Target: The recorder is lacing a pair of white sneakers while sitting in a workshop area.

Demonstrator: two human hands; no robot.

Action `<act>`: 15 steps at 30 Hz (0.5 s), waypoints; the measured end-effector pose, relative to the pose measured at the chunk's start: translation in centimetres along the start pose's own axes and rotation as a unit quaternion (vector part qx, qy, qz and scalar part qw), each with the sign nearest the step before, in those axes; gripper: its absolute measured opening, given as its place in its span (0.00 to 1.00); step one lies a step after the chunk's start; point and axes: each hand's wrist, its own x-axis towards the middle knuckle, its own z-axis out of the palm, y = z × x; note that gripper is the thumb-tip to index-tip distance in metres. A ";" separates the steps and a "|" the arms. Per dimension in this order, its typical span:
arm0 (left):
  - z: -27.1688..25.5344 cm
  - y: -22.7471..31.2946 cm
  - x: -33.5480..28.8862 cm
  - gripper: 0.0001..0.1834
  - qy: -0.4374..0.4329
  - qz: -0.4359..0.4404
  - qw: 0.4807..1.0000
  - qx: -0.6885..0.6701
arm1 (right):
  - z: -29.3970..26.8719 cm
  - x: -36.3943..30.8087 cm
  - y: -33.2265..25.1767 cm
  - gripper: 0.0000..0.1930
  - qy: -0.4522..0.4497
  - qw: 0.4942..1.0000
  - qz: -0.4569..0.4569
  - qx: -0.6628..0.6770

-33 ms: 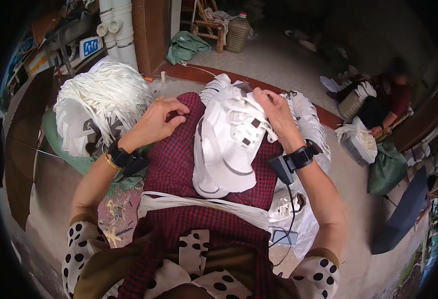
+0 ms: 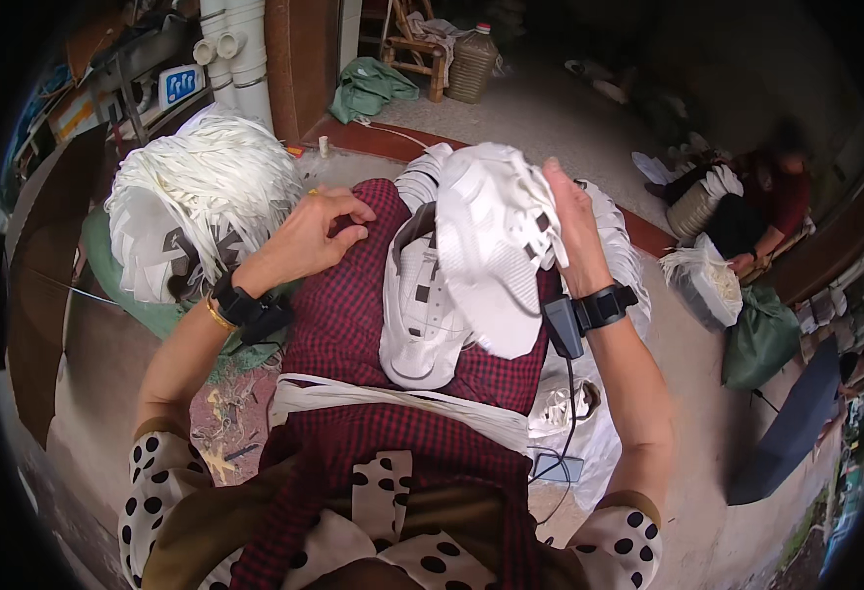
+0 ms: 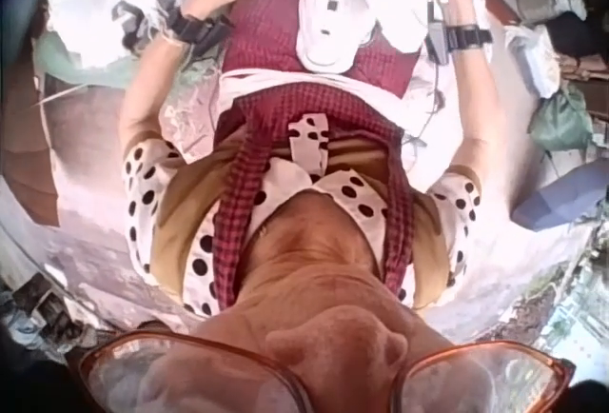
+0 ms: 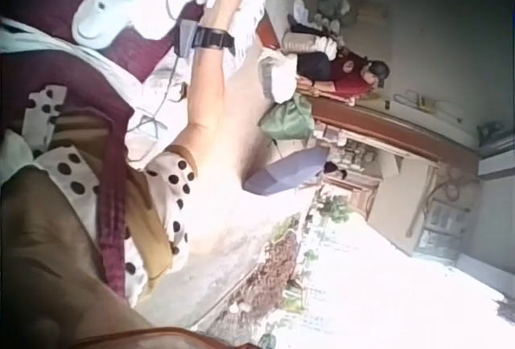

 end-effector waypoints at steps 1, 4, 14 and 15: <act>0.2 -0.1 -0.1 0.09 0.006 -0.007 1.000 -0.007 | -1.4 0.5 0.1 0.15 0.020 0.994 -0.063 0.090; 1.0 0.0 0.7 0.07 -0.008 0.003 1.000 -0.016 | -4.6 2.1 0.4 0.06 -0.178 0.928 -0.152 0.290; 5.7 0.8 8.9 0.15 -0.220 -0.052 0.974 0.011 | -4.9 -1.5 2.0 0.07 -0.072 0.975 -0.173 0.115; 6.1 1.1 8.9 0.15 -0.224 -0.041 0.974 0.007 | -4.9 -1.5 2.1 0.08 -0.064 0.977 -0.171 0.114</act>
